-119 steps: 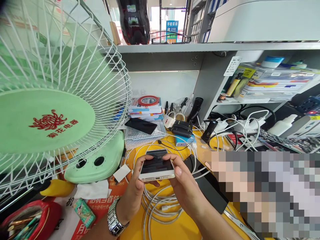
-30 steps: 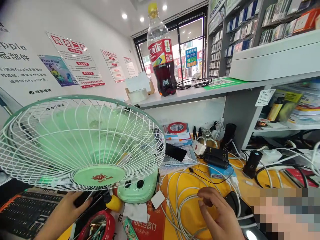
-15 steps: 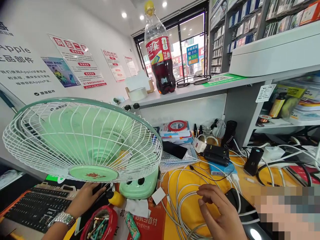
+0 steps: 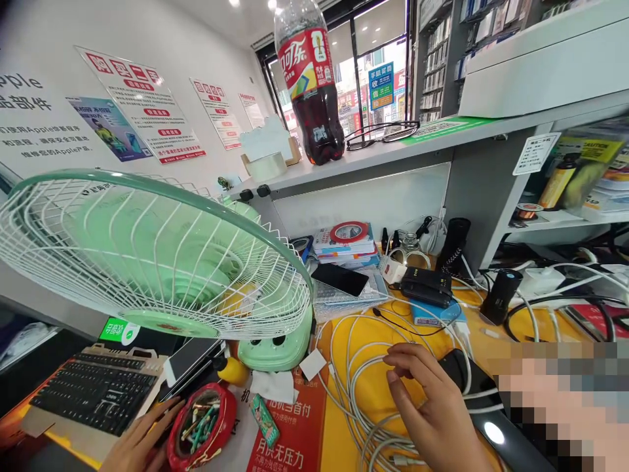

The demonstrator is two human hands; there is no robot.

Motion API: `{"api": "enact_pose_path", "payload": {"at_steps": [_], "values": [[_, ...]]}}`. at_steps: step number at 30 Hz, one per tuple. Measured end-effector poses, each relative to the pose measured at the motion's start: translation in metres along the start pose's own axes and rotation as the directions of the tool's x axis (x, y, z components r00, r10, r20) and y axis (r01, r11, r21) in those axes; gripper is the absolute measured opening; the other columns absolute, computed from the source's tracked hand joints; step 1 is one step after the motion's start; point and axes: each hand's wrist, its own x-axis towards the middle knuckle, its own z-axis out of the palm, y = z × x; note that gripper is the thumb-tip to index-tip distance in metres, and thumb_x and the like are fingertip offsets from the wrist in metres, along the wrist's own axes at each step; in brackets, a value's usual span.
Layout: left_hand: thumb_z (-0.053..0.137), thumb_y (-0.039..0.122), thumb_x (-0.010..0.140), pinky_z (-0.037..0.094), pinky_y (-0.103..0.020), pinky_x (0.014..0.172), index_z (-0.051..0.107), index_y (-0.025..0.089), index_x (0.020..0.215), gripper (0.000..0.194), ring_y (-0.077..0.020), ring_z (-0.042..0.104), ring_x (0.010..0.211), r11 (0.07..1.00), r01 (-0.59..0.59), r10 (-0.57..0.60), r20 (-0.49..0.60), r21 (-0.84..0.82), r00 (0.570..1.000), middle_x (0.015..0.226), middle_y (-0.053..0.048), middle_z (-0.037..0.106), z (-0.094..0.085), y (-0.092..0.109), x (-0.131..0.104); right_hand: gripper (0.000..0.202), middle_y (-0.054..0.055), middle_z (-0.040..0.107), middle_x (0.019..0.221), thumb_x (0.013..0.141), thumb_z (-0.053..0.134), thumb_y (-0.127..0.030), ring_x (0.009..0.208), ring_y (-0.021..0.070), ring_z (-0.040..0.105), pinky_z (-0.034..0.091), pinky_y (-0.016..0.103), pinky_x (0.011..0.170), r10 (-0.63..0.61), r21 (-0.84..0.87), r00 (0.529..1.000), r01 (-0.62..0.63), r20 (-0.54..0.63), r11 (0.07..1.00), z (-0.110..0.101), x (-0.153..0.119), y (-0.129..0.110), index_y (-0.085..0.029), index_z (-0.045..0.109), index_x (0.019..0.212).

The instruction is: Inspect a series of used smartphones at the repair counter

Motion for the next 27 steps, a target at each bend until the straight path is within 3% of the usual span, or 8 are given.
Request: {"api": "enact_pose_path", "payload": {"at_steps": [6,12,20,24,27], "values": [[0.045,0.013,0.076,0.058,-0.035,0.089,0.069,0.029,0.12,0.052,-0.0252,0.069,0.104,0.991,-0.077,0.075,0.031,0.111,0.997,0.119,-0.002,0.071,-0.01,0.008,0.027,0.017,0.008,0.066,0.1,0.09,0.055,-0.035,0.087,0.0211,0.067,0.057,0.03,0.068,0.007,0.004,1.0,-0.007,-0.005,1.0,0.001,0.0,0.006,-0.023,0.067,0.091],[0.046,0.008,0.071,0.059,-0.032,0.084,0.072,0.03,0.113,0.054,-0.0245,0.07,0.1,0.982,-0.115,0.112,0.025,0.153,0.993,0.113,-0.001,0.074,-0.011,0.011,0.026,0.016,0.008,0.065,0.101,0.091,0.055,-0.033,0.089,0.0204,0.066,0.056,0.029,0.069,-0.015,-0.013,1.0,0.015,-0.003,1.0,0.001,0.0,0.003,-0.023,0.067,0.091],[0.041,0.008,0.085,0.056,-0.033,0.089,0.068,0.027,0.12,0.047,-0.024,0.068,0.102,0.973,-0.174,0.166,0.061,0.153,0.984,0.11,-0.003,0.075,-0.012,-0.001,0.027,0.015,0.008,0.067,0.099,0.09,0.055,-0.033,0.09,0.0213,0.067,0.056,0.029,0.069,-0.046,-0.044,0.999,0.046,-0.006,0.998,-0.001,0.0,0.002,-0.024,0.067,0.09],[0.041,0.01,0.089,0.057,-0.032,0.083,0.067,0.024,0.121,0.043,-0.0238,0.068,0.098,0.949,-0.198,0.203,0.005,0.244,0.979,0.107,-0.004,0.075,-0.017,0.0,0.035,0.015,0.007,0.066,0.101,0.09,0.055,-0.033,0.089,0.0199,0.067,0.056,0.028,0.068,-0.042,-0.046,0.999,0.042,0.007,0.998,0.0,0.0,0.004,-0.024,0.067,0.092],[0.04,0.001,0.087,0.056,-0.028,0.076,0.066,0.021,0.123,0.048,-0.0225,0.067,0.1,0.925,-0.163,0.176,-0.008,0.343,0.984,0.108,-0.005,0.074,-0.019,0.008,0.041,0.014,0.007,0.065,0.102,0.091,0.054,-0.032,0.09,0.0193,0.066,0.056,0.027,0.07,-0.046,-0.053,0.999,0.047,0.014,0.997,0.0,0.0,0.004,-0.025,0.066,0.093]]}}
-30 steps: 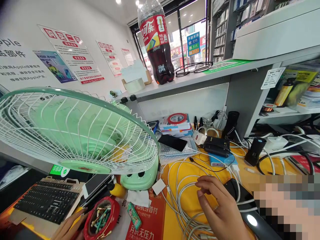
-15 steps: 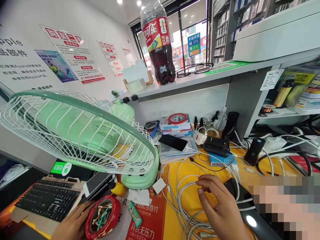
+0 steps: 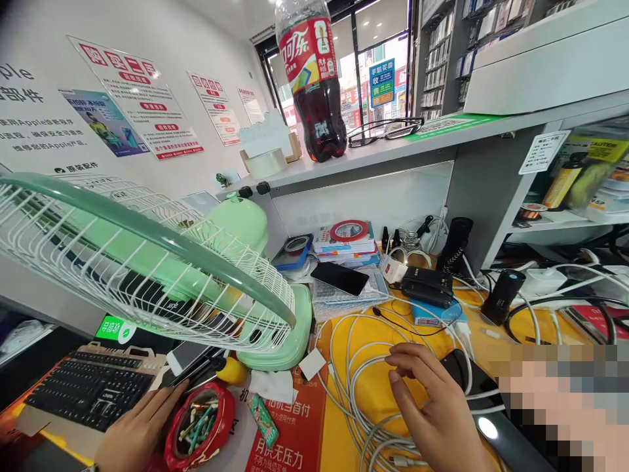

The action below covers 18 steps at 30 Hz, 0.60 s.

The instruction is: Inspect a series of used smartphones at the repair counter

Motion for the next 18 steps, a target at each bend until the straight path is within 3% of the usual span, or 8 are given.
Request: {"api": "enact_pose_path", "payload": {"at_steps": [6,11,14,18], "values": [[0.042,-0.004,0.087,0.054,-0.027,0.071,0.07,0.019,0.117,0.048,-0.0227,0.067,0.097,0.994,-0.03,0.037,-0.063,0.103,0.997,0.101,-0.007,0.073,0.001,0.002,0.017,0.014,0.007,0.064,0.102,0.092,0.053,-0.03,0.091,0.0197,0.066,0.056,0.028,0.07,-0.005,0.001,1.0,0.005,0.007,1.0,0.001,-0.001,0.002,-0.025,0.066,0.094],[0.044,0.014,0.094,0.052,-0.028,0.069,0.072,0.02,0.108,0.032,-0.0209,0.068,0.085,0.996,-0.051,0.065,-0.217,0.072,0.974,0.092,-0.006,0.074,0.004,-0.003,0.028,0.013,0.007,0.063,0.102,0.092,0.053,-0.029,0.091,0.0189,0.066,0.056,0.027,0.07,-0.015,0.004,1.0,0.015,0.005,1.0,0.001,0.0,0.001,-0.025,0.065,0.095],[0.047,0.025,0.095,0.05,-0.03,0.069,0.071,0.018,0.1,0.026,-0.0203,0.067,0.076,0.999,-0.004,0.013,-0.271,0.033,0.962,0.085,-0.006,0.072,-0.001,-0.002,0.034,0.012,0.007,0.063,0.102,0.092,0.053,-0.028,0.091,0.0185,0.066,0.056,0.026,0.07,-0.018,0.008,1.0,0.018,0.001,1.0,0.001,0.0,0.0,-0.025,0.065,0.095],[0.05,0.026,0.093,0.049,-0.031,0.069,0.067,0.014,0.098,0.022,-0.0215,0.067,0.073,0.993,0.1,-0.115,-0.295,-0.065,0.949,0.086,-0.008,0.071,-0.005,0.003,0.037,0.012,0.007,0.063,0.102,0.092,0.053,-0.027,0.091,0.0185,0.065,0.056,0.026,0.069,-0.018,0.019,1.0,0.018,-0.002,1.0,0.001,0.0,0.0,-0.025,0.065,0.095]]}}
